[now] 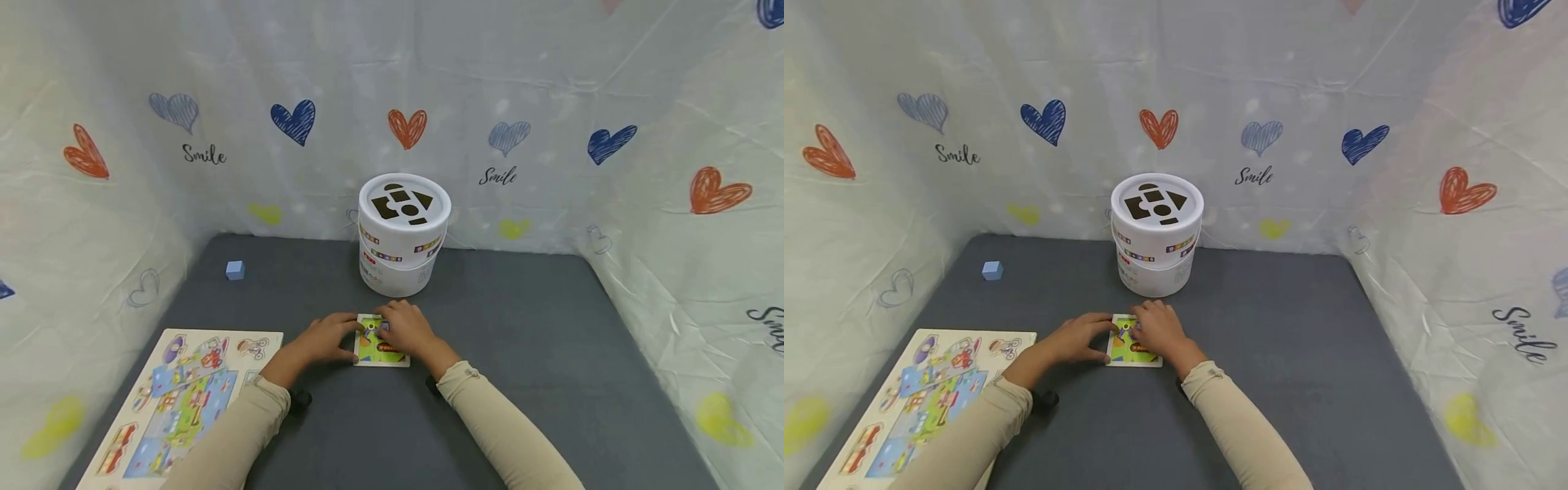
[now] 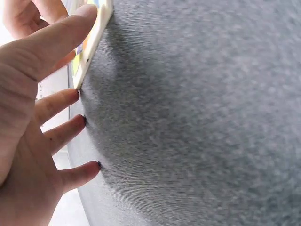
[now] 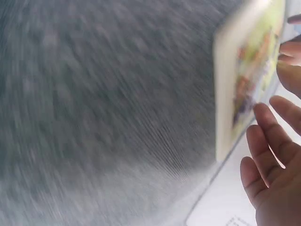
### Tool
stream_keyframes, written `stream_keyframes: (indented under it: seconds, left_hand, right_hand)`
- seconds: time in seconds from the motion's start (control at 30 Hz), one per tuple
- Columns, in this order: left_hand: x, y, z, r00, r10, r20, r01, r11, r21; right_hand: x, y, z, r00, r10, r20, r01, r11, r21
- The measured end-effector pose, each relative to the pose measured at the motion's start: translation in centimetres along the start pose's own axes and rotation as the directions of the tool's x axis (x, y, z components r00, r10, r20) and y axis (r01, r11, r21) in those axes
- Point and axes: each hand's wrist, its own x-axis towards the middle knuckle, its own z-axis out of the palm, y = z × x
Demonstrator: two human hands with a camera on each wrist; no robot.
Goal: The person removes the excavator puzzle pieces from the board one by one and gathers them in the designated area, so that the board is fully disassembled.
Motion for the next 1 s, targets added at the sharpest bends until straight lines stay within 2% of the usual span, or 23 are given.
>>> stream_keyframes:
  seconds: [0.27, 0.53, 0.7, 0.8, 0.9, 1.0]
  left_hand:
    - [0.9, 0.9, 0.1, 0.997, 0.073, 0.035, -0.075, 0.996, 0.043]
    - [1.6, 1.1, 0.4, 0.987, 0.155, 0.05, -0.16, 0.982, 0.097]
    - [2.0, 1.6, 0.4, 0.986, 0.152, 0.069, -0.157, 0.985, 0.073]
    - [1.7, 1.5, 0.5, 0.99, 0.127, 0.067, -0.131, 0.99, 0.06]
    - [1.0, 0.9, 0.5, 0.994, 0.091, 0.057, -0.094, 0.994, 0.051]
    - [0.6, 0.3, 0.4, 0.997, 0.064, 0.049, -0.066, 0.996, 0.052]
  right_hand:
    - [-0.5, 0.8, 0.2, 0.999, 0.038, -0.001, -0.039, 0.999, -0.011]
    - [-1.0, 1.3, 0.1, 0.997, 0.08, -0.004, -0.08, 0.996, 0.04]
    - [-1.1, 1.4, 0.2, 0.994, 0.106, -0.033, -0.105, 0.994, 0.036]
    - [-0.7, 0.9, 0.4, 0.994, 0.092, -0.063, -0.091, 0.995, 0.029]
    - [-0.1, 0.5, 0.2, 0.994, 0.086, -0.07, -0.075, 0.987, 0.143]
    - [0.2, 1.4, -0.6, 0.987, 0.14, -0.084, -0.105, 0.939, 0.328]
